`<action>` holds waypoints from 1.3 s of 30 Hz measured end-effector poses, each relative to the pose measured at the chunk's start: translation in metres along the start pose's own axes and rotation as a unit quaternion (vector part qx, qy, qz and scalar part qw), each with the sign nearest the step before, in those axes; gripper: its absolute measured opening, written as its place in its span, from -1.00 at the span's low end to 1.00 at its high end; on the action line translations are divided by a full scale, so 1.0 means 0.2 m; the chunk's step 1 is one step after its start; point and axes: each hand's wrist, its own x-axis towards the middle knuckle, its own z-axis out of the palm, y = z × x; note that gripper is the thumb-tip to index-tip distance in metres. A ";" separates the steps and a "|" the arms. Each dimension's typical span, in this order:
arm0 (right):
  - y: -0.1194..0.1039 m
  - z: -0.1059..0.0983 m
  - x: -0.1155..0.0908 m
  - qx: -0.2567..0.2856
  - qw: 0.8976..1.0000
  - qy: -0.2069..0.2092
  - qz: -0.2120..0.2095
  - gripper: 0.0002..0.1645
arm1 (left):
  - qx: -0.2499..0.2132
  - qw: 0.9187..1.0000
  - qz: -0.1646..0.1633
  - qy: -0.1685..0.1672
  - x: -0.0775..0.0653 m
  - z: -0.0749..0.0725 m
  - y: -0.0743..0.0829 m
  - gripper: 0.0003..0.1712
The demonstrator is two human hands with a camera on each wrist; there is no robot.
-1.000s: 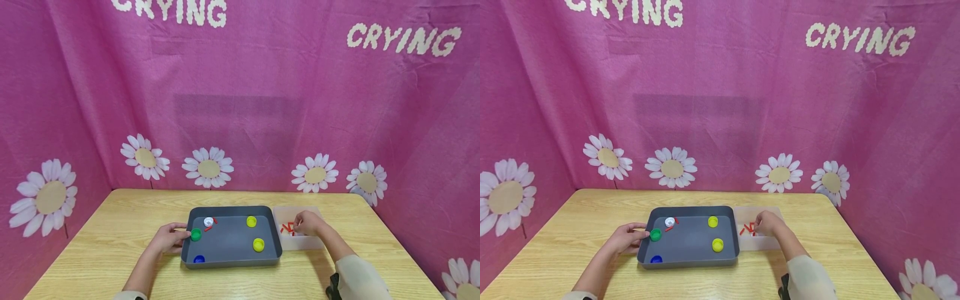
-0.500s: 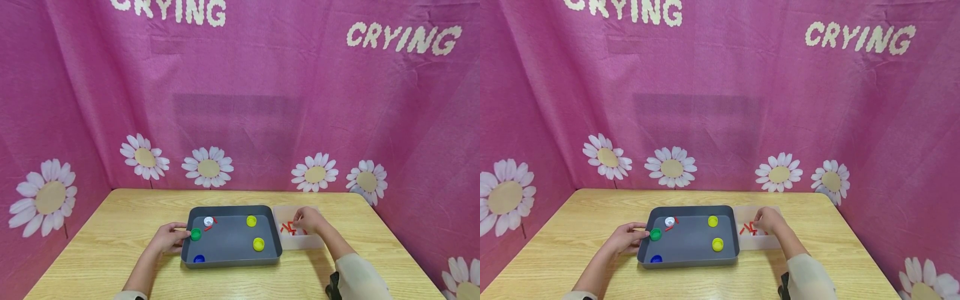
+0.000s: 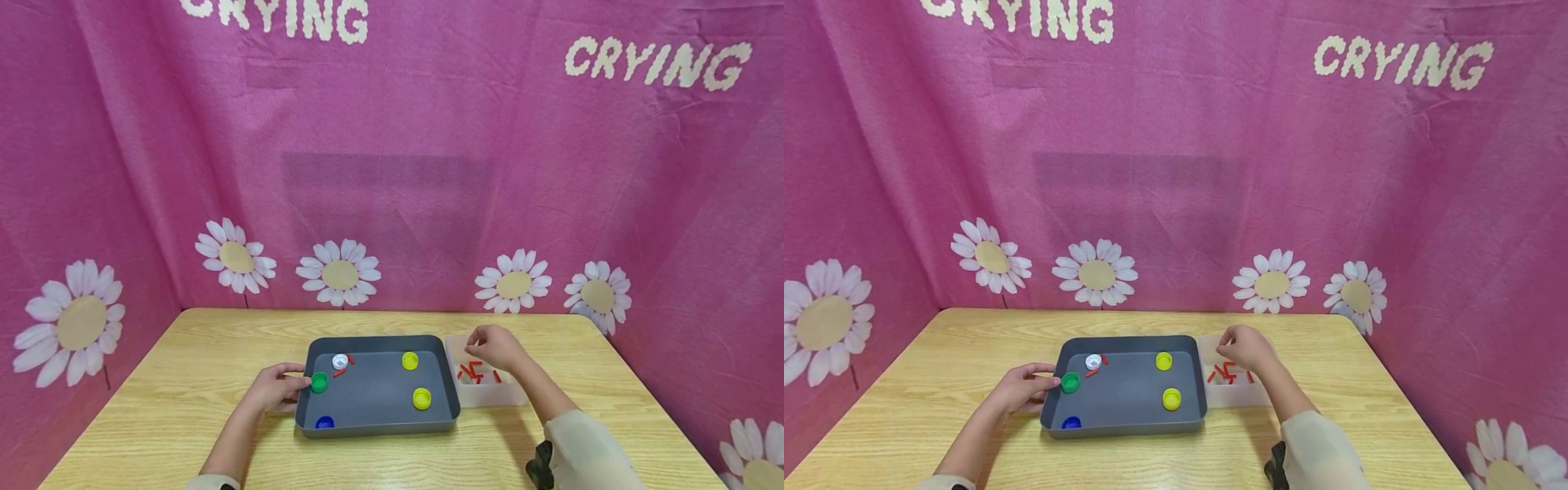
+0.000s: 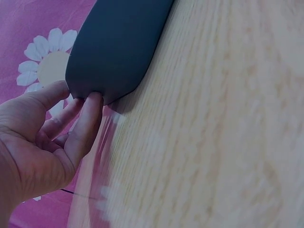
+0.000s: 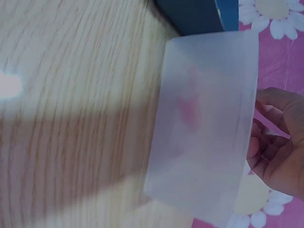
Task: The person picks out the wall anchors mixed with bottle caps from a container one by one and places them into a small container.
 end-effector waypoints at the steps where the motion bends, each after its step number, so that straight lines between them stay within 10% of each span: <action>1: -0.01 0.00 0.01 0.004 1.000 0.000 -0.001 -0.88 | 0.000 1.000 -0.002 0.003 0.00 0.00 0.00 -0.47; 39: -0.55 0.32 0.11 0.036 0.997 -0.031 -0.066 -0.89 | -0.001 1.000 -0.001 -0.004 0.00 -0.01 0.00 -0.47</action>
